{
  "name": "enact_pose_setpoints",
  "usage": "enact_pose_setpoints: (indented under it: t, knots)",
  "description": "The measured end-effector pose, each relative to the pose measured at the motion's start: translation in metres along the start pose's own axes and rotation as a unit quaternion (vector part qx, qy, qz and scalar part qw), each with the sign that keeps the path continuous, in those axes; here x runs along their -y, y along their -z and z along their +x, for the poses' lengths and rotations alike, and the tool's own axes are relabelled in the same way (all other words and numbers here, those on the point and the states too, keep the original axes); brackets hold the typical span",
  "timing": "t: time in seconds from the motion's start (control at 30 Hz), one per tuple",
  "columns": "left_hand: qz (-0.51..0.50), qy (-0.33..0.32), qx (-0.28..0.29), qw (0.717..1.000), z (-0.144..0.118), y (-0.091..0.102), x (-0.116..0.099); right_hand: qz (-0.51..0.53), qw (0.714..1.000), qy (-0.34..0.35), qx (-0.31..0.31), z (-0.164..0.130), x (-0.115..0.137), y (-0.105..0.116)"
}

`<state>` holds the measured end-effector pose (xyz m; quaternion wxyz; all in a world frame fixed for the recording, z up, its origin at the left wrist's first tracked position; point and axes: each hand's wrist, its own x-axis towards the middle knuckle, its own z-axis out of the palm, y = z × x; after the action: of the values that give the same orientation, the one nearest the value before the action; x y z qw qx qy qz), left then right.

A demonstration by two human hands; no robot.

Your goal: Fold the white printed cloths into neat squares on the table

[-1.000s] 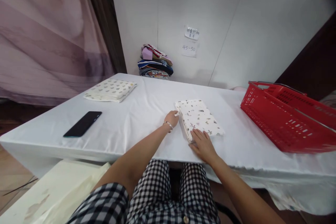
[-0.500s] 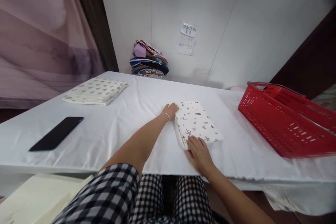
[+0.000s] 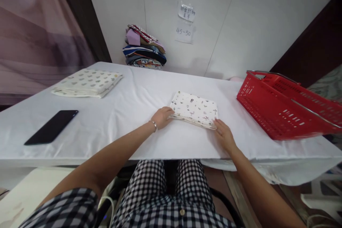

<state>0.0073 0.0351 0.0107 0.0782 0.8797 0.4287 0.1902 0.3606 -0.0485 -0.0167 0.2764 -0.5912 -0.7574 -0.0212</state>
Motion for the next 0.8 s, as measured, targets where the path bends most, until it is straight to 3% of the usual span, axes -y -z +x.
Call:
enact_pose_setpoints:
  t: [0.2, 0.33, 0.5, 0.63, 0.8]
  knots:
    - [0.024, 0.049, -0.004, 0.998, 0.002, -0.009, 0.016, -0.025, 0.999, 0.012, 0.034, 0.006, 0.023, -0.012]
    - [0.049, 0.083, 0.027, 0.995, 0.005, -0.008, 0.014, -0.057, 0.998, 0.021, 0.031, 0.004, 0.021, -0.015]
    - [0.092, 0.071, 0.036, 0.993, 0.008, 0.000, 0.010, -0.058, 0.998, 0.025, 0.015, 0.001, 0.018, -0.020]
    - [0.123, 0.061, 0.017, 0.990, 0.008, -0.001, 0.011, -0.053, 0.998, 0.032, 0.019, 0.000, 0.019, -0.021]
    - [0.106, 0.093, 0.014, 0.990, 0.006, -0.006, 0.009, -0.046, 0.998, 0.036, 0.015, 0.000, 0.021, -0.022]
